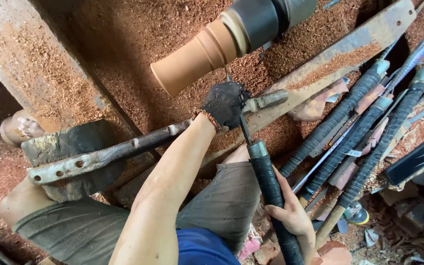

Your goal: Using a wood lathe and chisels to shape and carve a spinning wooden vessel.

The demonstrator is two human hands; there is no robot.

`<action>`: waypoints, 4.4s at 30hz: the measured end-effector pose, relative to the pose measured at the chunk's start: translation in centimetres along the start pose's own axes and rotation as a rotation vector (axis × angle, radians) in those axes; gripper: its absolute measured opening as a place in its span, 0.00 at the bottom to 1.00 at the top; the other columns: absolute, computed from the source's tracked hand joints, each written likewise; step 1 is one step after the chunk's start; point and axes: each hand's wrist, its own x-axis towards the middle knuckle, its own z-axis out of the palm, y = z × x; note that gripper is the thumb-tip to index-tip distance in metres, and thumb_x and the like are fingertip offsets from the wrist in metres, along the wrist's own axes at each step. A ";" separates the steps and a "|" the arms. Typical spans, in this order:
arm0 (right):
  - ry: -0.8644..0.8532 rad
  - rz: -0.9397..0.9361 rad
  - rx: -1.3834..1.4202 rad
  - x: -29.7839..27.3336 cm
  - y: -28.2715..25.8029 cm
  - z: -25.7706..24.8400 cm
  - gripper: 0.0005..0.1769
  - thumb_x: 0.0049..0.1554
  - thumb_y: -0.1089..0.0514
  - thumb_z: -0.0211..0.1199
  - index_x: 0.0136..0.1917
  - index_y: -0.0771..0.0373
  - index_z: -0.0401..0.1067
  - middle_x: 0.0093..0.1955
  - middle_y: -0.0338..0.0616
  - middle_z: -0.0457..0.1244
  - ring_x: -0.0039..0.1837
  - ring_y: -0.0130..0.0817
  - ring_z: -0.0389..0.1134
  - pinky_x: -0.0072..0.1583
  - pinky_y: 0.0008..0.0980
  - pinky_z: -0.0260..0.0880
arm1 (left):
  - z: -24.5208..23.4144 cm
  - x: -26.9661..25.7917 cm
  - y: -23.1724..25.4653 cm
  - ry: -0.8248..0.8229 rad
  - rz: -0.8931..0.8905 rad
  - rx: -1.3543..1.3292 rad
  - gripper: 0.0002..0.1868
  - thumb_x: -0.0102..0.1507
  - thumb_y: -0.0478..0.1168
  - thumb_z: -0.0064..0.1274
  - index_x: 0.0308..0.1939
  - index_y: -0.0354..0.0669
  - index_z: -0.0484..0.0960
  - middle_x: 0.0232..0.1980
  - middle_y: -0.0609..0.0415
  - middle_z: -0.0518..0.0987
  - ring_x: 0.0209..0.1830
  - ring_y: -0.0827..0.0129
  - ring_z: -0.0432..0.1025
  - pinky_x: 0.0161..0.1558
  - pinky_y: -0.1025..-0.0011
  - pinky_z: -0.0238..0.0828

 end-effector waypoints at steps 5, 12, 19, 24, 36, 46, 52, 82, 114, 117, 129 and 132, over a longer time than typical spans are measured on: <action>-0.009 -0.004 -0.081 0.2 -0.3 -1.6 0.60 0.42 0.72 0.62 0.84 0.54 0.43 0.47 0.44 0.62 0.39 0.29 0.63 0.41 0.27 0.66 | -0.1 -0.1 0.2 -0.029 -0.058 -0.045 0.18 0.40 0.43 0.72 0.32 0.50 0.86 0.35 0.48 0.83 0.38 0.56 0.80 0.45 0.63 0.80; -0.047 0.066 -0.184 0.7 -2.0 -3.6 0.60 0.41 0.71 0.63 0.83 0.52 0.45 0.47 0.42 0.61 0.40 0.29 0.62 0.42 0.26 0.66 | -0.7 -0.6 0.5 -0.028 -0.093 -0.047 0.19 0.40 0.43 0.73 0.34 0.48 0.87 0.37 0.47 0.84 0.39 0.57 0.81 0.44 0.62 0.81; -0.080 0.113 -0.321 1.7 -4.4 -5.5 0.63 0.39 0.70 0.64 0.84 0.48 0.45 0.47 0.43 0.61 0.36 0.29 0.64 0.38 0.29 0.68 | 1.1 0.1 0.1 0.063 -0.055 0.007 0.14 0.43 0.41 0.67 0.34 0.50 0.88 0.37 0.46 0.84 0.38 0.56 0.81 0.43 0.61 0.81; -0.114 0.196 -0.312 2.2 -6.4 -5.8 0.64 0.40 0.70 0.63 0.85 0.45 0.43 0.41 0.47 0.62 0.31 0.32 0.65 0.34 0.32 0.69 | 5.7 3.1 -1.9 0.186 -0.126 -0.122 0.11 0.48 0.42 0.64 0.33 0.46 0.85 0.35 0.43 0.84 0.34 0.56 0.82 0.38 0.61 0.83; 0.042 0.063 -0.033 0.1 -1.2 -0.7 0.61 0.40 0.67 0.66 0.84 0.54 0.46 0.42 0.44 0.62 0.34 0.30 0.64 0.36 0.28 0.67 | -0.3 0.3 -0.1 -0.008 -0.001 -0.064 0.18 0.37 0.43 0.70 0.30 0.48 0.87 0.36 0.45 0.84 0.38 0.53 0.81 0.43 0.60 0.81; 0.029 0.023 0.027 0.0 -0.2 -0.2 0.61 0.40 0.69 0.65 0.84 0.55 0.44 0.42 0.46 0.63 0.33 0.29 0.63 0.34 0.27 0.66 | 0.0 0.3 -0.3 0.088 0.031 -0.082 0.15 0.39 0.44 0.69 0.29 0.51 0.88 0.36 0.48 0.84 0.38 0.54 0.81 0.44 0.63 0.81; -0.017 0.025 0.079 0.2 -0.7 -0.2 0.61 0.41 0.70 0.63 0.84 0.53 0.43 0.42 0.47 0.63 0.33 0.29 0.64 0.34 0.26 0.66 | -1.1 0.0 0.4 -0.044 -0.019 0.058 0.16 0.42 0.45 0.69 0.32 0.50 0.88 0.38 0.46 0.84 0.39 0.56 0.81 0.46 0.63 0.80; -0.150 0.165 -0.182 2.2 -5.4 -6.9 0.62 0.39 0.69 0.64 0.83 0.52 0.43 0.40 0.47 0.62 0.32 0.31 0.65 0.33 0.31 0.68 | -0.4 -0.6 0.5 0.031 -0.196 -0.148 0.18 0.34 0.43 0.72 0.27 0.48 0.89 0.32 0.41 0.83 0.35 0.51 0.81 0.41 0.58 0.80; -0.154 0.118 -0.104 1.9 -4.8 -7.0 0.61 0.40 0.69 0.65 0.83 0.56 0.44 0.44 0.43 0.61 0.34 0.30 0.63 0.36 0.28 0.66 | -0.6 -1.0 0.5 0.060 -0.116 -0.119 0.17 0.34 0.40 0.70 0.27 0.52 0.88 0.32 0.44 0.83 0.35 0.50 0.81 0.40 0.58 0.80; -0.220 0.126 -0.121 2.6 -5.1 -8.9 0.61 0.41 0.69 0.65 0.84 0.56 0.43 0.42 0.46 0.62 0.34 0.30 0.63 0.37 0.28 0.66 | -0.5 -1.3 0.8 0.074 -0.162 -0.150 0.17 0.34 0.40 0.70 0.27 0.51 0.88 0.32 0.43 0.83 0.35 0.50 0.81 0.40 0.58 0.80; -0.315 0.189 -0.369 5.0 -8.2 -12.6 0.60 0.43 0.65 0.67 0.84 0.52 0.41 0.42 0.47 0.64 0.35 0.31 0.65 0.37 0.29 0.69 | 2.9 -1.2 0.5 0.267 -0.200 -0.188 0.19 0.45 0.42 0.64 0.40 0.48 0.86 0.39 0.43 0.82 0.38 0.49 0.80 0.38 0.54 0.78; -0.191 0.194 -0.481 2.4 -8.9 -12.1 0.51 0.49 0.63 0.65 0.82 0.54 0.47 0.49 0.44 0.64 0.41 0.30 0.66 0.43 0.29 0.70 | 4.6 -1.7 1.1 0.477 -0.051 -0.175 0.26 0.51 0.41 0.62 0.55 0.51 0.80 0.44 0.43 0.79 0.36 0.49 0.79 0.33 0.50 0.76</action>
